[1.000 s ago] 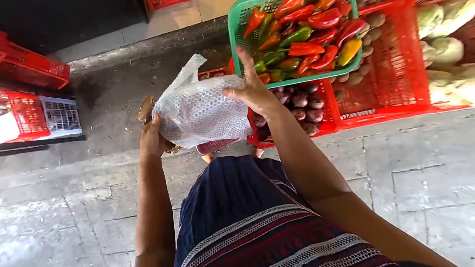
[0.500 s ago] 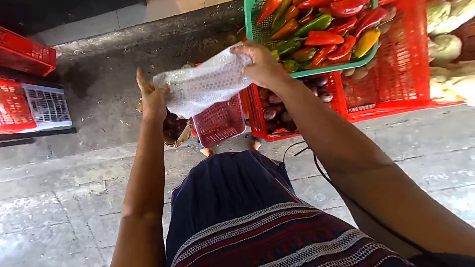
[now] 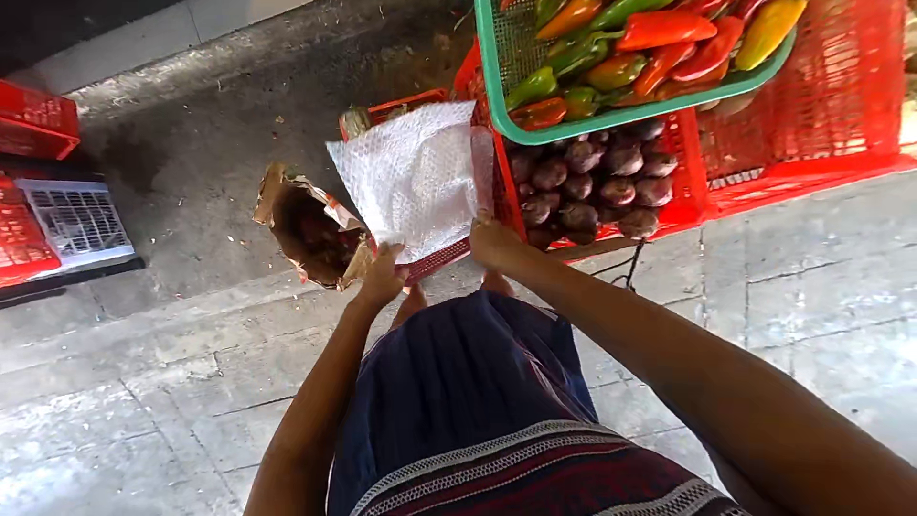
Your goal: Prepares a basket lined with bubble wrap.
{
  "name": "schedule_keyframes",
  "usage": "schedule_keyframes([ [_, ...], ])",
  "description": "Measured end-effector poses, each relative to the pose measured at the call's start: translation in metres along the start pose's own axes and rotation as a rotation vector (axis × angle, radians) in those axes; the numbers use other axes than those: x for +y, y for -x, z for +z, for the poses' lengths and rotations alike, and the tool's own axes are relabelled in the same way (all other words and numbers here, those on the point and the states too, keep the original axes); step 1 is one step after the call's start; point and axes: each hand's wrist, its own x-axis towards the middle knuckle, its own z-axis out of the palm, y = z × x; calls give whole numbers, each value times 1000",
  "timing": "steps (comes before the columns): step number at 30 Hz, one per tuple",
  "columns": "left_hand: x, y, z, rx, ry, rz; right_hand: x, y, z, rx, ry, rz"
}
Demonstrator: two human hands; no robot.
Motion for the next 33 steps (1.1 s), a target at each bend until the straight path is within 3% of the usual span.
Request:
schedule_keyframes([
  [5, -7, -23, 53, -182, -136, -199, -5, -52, 41, -71, 47, 65],
  [9, 0, -34, 71, -265, -274, -408, -24, -72, 57, -168, 118, 41],
  [12, 16, -34, 65, -305, -304, -460, -32, -73, 47, -232, 181, 69],
  [13, 26, -30, 56, -242, -296, -456, -36, -69, 38, -246, 225, 57],
  [17, 27, -11, 33, 313, -130, -461, -52, -53, 2, -274, 329, 7],
  [20, 2, -17, 42, 277, 66, -696, -58, -54, -18, -157, 323, -158],
  [22, -17, -26, 58, 208, 130, -747, -61, -64, -29, -34, 312, -292],
  [25, -30, -33, 69, 191, 177, -665, -66, -82, -38, 73, 242, -386],
  [28, -26, -19, 66, 298, 216, -523, -69, -96, -42, 167, 143, -419],
  [33, -38, 57, 42, 485, 196, -344, -81, -104, -40, 456, 13, -505],
])
